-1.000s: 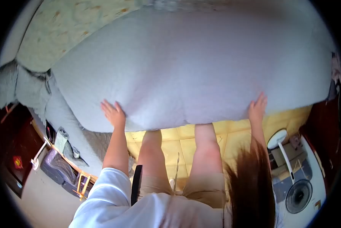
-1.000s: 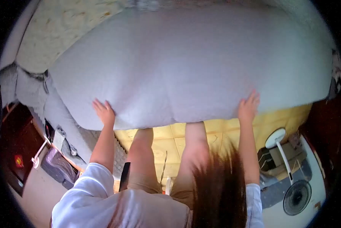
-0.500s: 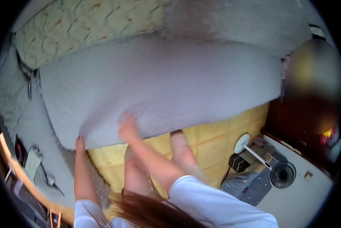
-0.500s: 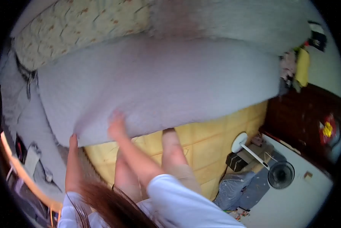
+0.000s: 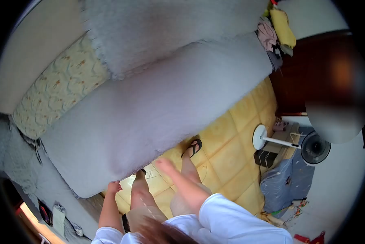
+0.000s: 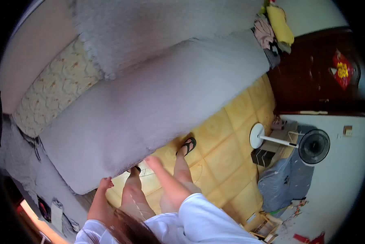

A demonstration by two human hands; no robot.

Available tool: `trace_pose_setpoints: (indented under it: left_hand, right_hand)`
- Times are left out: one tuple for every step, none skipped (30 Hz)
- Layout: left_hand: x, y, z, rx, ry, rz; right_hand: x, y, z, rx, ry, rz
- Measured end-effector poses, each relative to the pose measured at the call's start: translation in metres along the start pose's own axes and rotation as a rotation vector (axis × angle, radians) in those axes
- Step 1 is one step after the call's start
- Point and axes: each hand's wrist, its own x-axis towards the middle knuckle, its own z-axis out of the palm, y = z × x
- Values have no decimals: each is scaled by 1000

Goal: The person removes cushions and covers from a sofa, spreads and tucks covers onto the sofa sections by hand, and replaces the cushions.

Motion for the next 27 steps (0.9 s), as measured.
trace_pose_setpoints:
  left_hand:
    - [2,15,8,23,17,30]
    - [10,30,20,40,35,61]
    - [12,47,35,55,53,92]
    - [13,68,52,108,87,102]
    - [10,93,73,162,122,109]
    - [7,118,94,216,156,115]
    - [6,140,119,276,160,135]
    - [6,163,145,331,167,153]
    - [7,184,172,381,173,172]
    - [14,198,207,365,168,232]
    - [18,214,239,352,167,292]
    - [-28,259,286,415,169,310]
    - [42,242,315,587,192,508]
    - [-9,286,366,470,78,351]
    - [-13,298,410,382,35,437]
    - [-29,317,451,393,5,492]
    - [-51,338,489,480,-18,524]
    - [-80,359,521,481,-117,559]
    - [-94,369,552,509,-131,696]
    - [-105,379,578,541,-143,837]
    - [-115,390,599,535,-190,842]
    - [-124,398,618,533,-238,843]
    - [-129,407,628,532,-288,844]
    - [-125,411,633,554,-270,866]
    - [-119,414,635,574,-255,885]
    - [-110,414,638,593,-241,902]
    - [-85,410,637,710,-135,922]
  right_hand:
    - [8,50,-16,18,129,99]
    - [-21,42,-77,-38,186,183]
    - [0,117,-81,31,207,178]
    - [-12,142,-110,14,295,178]
    - [-25,169,-138,-3,381,183]
    - [-34,199,-162,71,379,252]
    - [-44,231,-184,141,375,320]
    - [-53,259,-203,128,400,342]
    - [-62,285,-222,110,426,362]
    - [-73,312,-241,88,447,378]
    - [-80,343,-253,111,474,399]
    - [-86,378,-261,136,500,421]
    - [-98,407,-274,187,529,402]
    - [-106,431,-289,237,559,380]
    - [-113,443,-305,246,602,371]
    - [-123,455,-321,250,639,364]
    - [-132,464,-336,250,676,357]
    - [-135,475,-346,251,661,385]
    - [-135,482,-355,253,650,412]
    - [-133,488,-363,260,641,438]
    - [-129,493,-368,270,660,382]
    - [-125,496,-370,283,677,330]
    - [-119,498,-371,297,693,280]
    - [-114,494,-373,468,658,300]
    - [-110,479,-379,637,618,323]
    - [-108,465,-384,803,574,347]
    - [-105,456,-386,797,540,327]
